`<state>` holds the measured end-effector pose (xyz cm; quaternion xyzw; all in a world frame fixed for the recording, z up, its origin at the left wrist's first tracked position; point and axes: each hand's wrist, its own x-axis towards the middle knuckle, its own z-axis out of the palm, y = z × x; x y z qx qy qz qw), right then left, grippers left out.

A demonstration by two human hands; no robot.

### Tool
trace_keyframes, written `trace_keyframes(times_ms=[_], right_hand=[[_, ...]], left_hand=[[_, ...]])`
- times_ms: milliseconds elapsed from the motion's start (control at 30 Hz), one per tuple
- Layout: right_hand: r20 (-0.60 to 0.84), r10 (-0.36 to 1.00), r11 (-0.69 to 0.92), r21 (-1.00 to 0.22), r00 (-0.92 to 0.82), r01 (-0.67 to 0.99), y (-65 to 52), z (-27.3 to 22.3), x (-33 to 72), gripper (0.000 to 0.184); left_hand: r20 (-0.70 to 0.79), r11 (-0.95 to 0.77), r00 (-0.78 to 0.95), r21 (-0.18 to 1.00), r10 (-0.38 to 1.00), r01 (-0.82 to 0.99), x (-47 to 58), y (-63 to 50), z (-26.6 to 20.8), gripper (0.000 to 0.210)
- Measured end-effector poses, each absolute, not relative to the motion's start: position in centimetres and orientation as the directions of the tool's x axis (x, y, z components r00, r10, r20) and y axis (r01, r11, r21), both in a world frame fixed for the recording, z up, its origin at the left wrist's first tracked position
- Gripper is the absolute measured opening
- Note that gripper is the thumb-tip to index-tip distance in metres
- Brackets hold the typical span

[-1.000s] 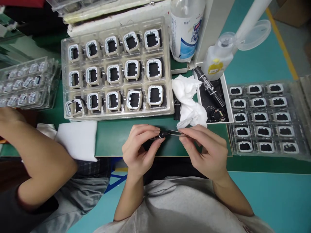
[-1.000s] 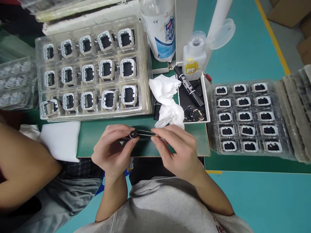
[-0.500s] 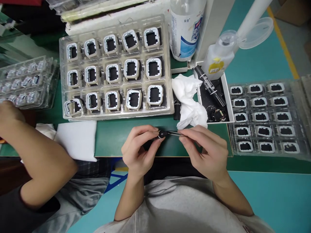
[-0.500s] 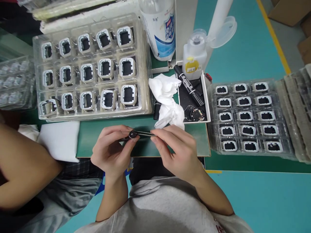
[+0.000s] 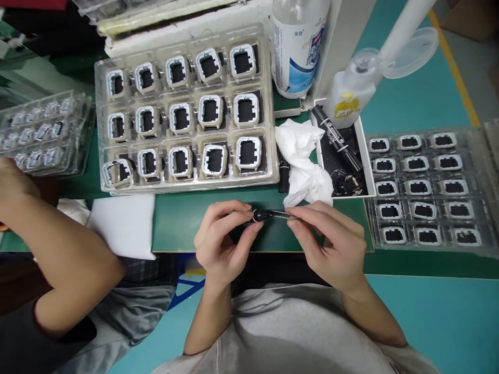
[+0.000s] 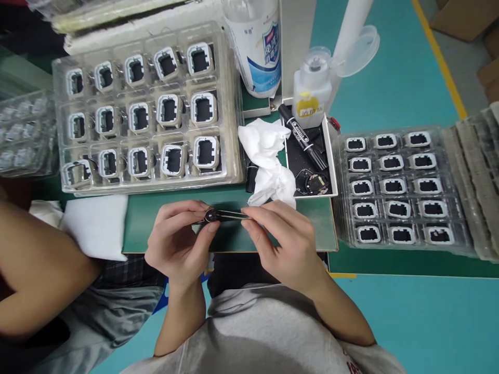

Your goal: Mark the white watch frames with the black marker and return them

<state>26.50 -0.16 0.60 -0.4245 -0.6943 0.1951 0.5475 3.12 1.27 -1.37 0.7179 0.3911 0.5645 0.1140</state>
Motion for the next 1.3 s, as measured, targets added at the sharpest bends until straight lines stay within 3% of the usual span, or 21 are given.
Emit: trace_keyframes(times_ms=[467,733,933,1300], right_hand=[[0.590,0.806,0.558,-0.735,-0.043,0.385,-0.21,0.60,26.48,0.028],[0.600,0.798,0.572,-0.728,-0.051,0.379,-0.14,0.66,26.53,0.026],[0.583,0.811,0.555,-0.743,-0.047,0.373,-0.28,0.67,26.53,0.033],[0.593,0.804,0.565,-0.733,-0.051,0.380,-0.19,0.58,26.46,0.026]], left_hand=[[0.713,-0.627,0.050,0.578,0.699,0.522,3.10,1.22,-1.43,0.011],[0.705,-0.609,0.050,0.572,0.707,0.549,3.05,0.92,-1.20,0.034],[0.703,-0.580,0.049,0.543,0.709,0.608,2.76,0.72,-1.43,0.034],[0.704,-0.606,0.053,0.567,0.709,0.558,3.06,0.88,-1.04,0.034]])
